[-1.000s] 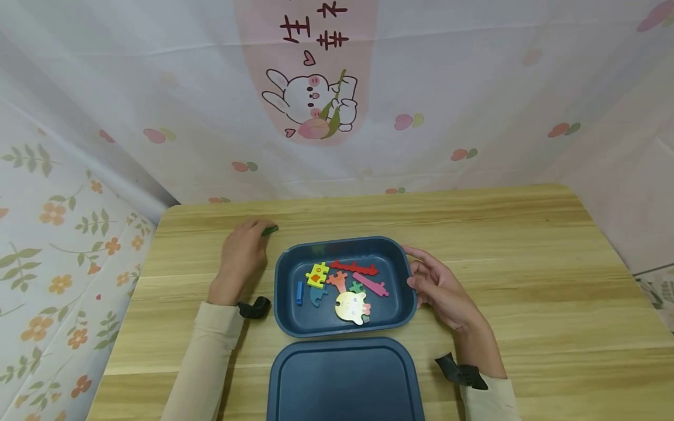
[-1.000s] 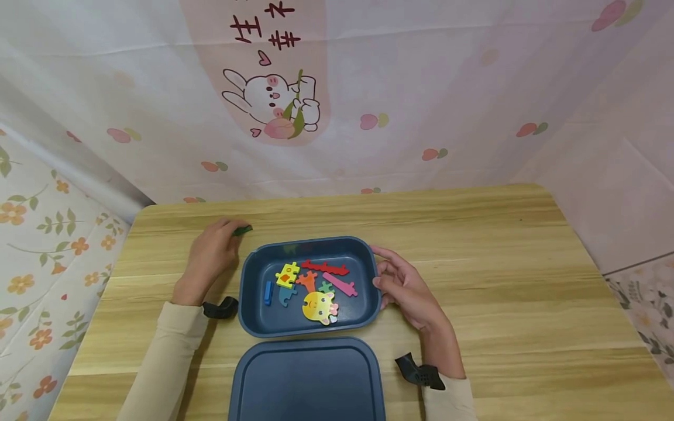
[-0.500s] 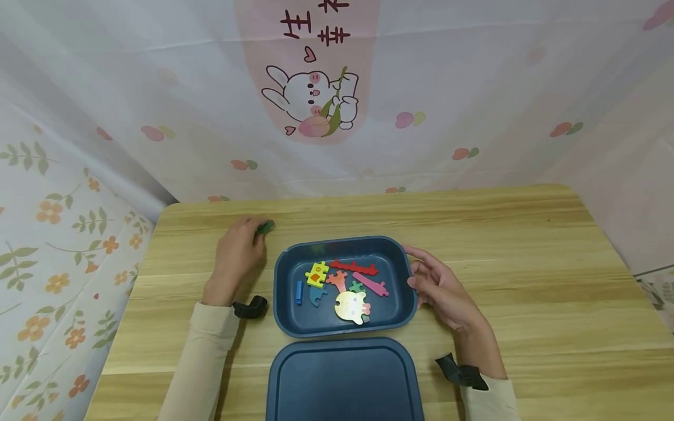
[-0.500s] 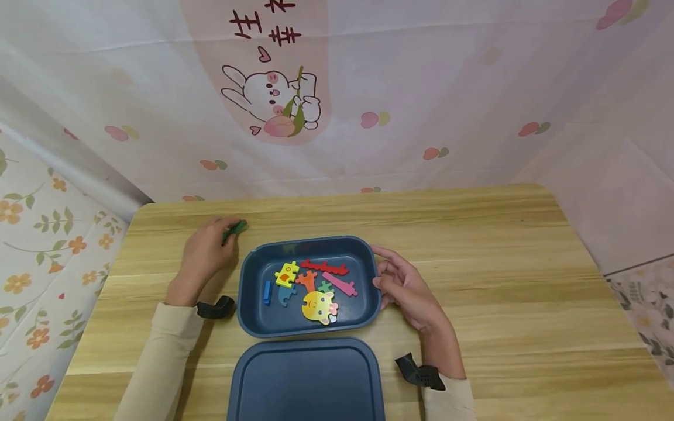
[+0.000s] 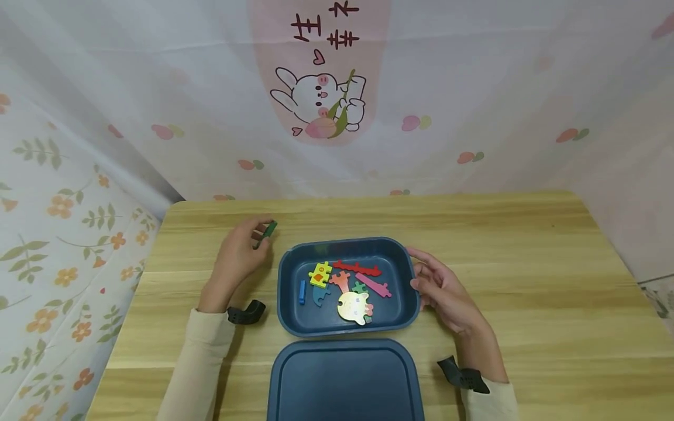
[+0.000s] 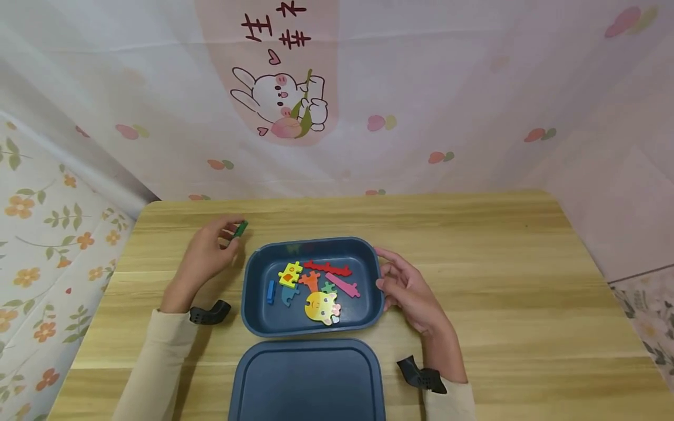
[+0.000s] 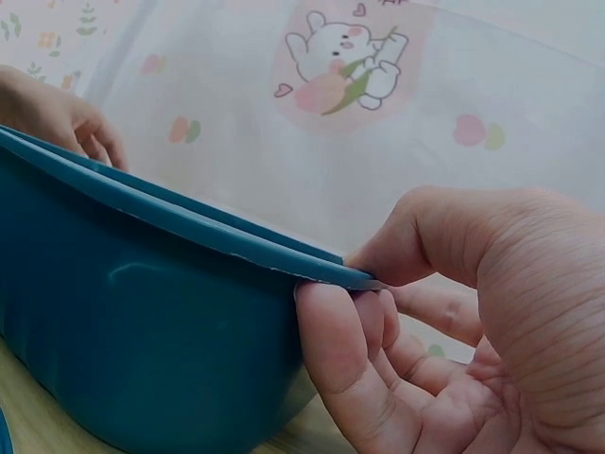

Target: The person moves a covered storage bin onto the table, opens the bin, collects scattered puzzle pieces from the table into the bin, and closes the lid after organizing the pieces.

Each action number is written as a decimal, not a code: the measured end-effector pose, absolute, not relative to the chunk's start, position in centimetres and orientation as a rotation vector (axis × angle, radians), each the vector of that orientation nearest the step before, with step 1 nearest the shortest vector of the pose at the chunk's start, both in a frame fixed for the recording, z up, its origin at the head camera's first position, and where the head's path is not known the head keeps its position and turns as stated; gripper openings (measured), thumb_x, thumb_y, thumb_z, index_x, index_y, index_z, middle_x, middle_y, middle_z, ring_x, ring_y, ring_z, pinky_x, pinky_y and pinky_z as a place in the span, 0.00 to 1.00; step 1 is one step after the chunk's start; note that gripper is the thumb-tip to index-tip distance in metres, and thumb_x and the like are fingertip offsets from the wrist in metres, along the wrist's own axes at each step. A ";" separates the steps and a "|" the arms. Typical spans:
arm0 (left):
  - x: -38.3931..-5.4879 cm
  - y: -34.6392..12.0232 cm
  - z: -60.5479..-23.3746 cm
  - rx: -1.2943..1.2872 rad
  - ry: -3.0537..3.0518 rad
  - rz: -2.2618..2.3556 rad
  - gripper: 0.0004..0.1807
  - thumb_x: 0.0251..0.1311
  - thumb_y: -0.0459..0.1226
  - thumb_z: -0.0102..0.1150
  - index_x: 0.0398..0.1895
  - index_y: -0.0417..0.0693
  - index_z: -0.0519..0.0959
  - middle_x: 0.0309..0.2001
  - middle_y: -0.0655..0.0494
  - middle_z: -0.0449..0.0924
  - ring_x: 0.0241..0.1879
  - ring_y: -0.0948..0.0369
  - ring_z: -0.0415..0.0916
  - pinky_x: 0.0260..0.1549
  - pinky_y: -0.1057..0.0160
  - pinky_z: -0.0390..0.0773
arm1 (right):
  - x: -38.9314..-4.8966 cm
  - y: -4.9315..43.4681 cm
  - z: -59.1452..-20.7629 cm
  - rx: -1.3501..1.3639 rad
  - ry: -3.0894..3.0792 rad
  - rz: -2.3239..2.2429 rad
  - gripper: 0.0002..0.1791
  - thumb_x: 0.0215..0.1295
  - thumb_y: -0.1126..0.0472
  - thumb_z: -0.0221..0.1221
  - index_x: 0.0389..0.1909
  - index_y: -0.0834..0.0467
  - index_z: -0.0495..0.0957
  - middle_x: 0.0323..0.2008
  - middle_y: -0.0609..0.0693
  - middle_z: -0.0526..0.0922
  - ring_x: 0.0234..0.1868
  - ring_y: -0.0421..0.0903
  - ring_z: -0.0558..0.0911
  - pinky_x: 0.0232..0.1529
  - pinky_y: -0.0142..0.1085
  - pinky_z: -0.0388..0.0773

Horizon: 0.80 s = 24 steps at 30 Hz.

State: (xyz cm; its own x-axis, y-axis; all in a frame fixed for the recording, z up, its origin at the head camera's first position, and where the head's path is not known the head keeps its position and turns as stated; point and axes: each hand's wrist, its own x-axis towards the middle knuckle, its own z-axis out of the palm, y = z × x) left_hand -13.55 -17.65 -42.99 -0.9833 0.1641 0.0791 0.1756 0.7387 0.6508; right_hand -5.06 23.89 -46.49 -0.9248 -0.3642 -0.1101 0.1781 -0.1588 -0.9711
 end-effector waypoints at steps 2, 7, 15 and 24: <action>-13.3 -17.6 -42.7 -0.284 -2.894 -1.133 0.23 0.65 0.31 0.56 0.65 0.46 0.75 0.52 0.41 0.81 0.46 0.46 0.83 0.45 0.47 0.86 | -5.1 24.0 -46.5 -0.208 1.762 -2.145 0.34 0.73 0.70 0.53 0.77 0.56 0.56 0.42 0.48 0.77 0.30 0.35 0.81 0.26 0.28 0.84; -13.0 -17.3 -42.1 -0.269 -2.851 -1.273 0.24 0.66 0.29 0.57 0.66 0.48 0.74 0.52 0.42 0.81 0.47 0.47 0.82 0.46 0.47 0.86 | -5.1 24.1 -46.4 -0.197 1.756 -2.135 0.34 0.73 0.71 0.53 0.77 0.56 0.56 0.42 0.49 0.77 0.30 0.36 0.82 0.26 0.28 0.84; -12.6 -16.9 -41.5 -0.284 -2.792 -1.522 0.23 0.65 0.29 0.58 0.63 0.48 0.74 0.50 0.41 0.80 0.46 0.47 0.81 0.40 0.57 0.82 | -4.9 24.0 -46.4 -0.194 1.739 -2.145 0.35 0.73 0.70 0.53 0.77 0.56 0.55 0.43 0.50 0.78 0.31 0.37 0.83 0.27 0.30 0.85; -12.1 -16.6 -40.9 -0.272 -2.739 -1.777 0.22 0.65 0.30 0.60 0.62 0.45 0.74 0.53 0.40 0.78 0.50 0.48 0.78 0.41 0.63 0.82 | -4.9 23.9 -45.9 -0.189 1.728 -2.152 0.35 0.73 0.70 0.54 0.77 0.56 0.55 0.42 0.50 0.77 0.29 0.37 0.82 0.27 0.29 0.84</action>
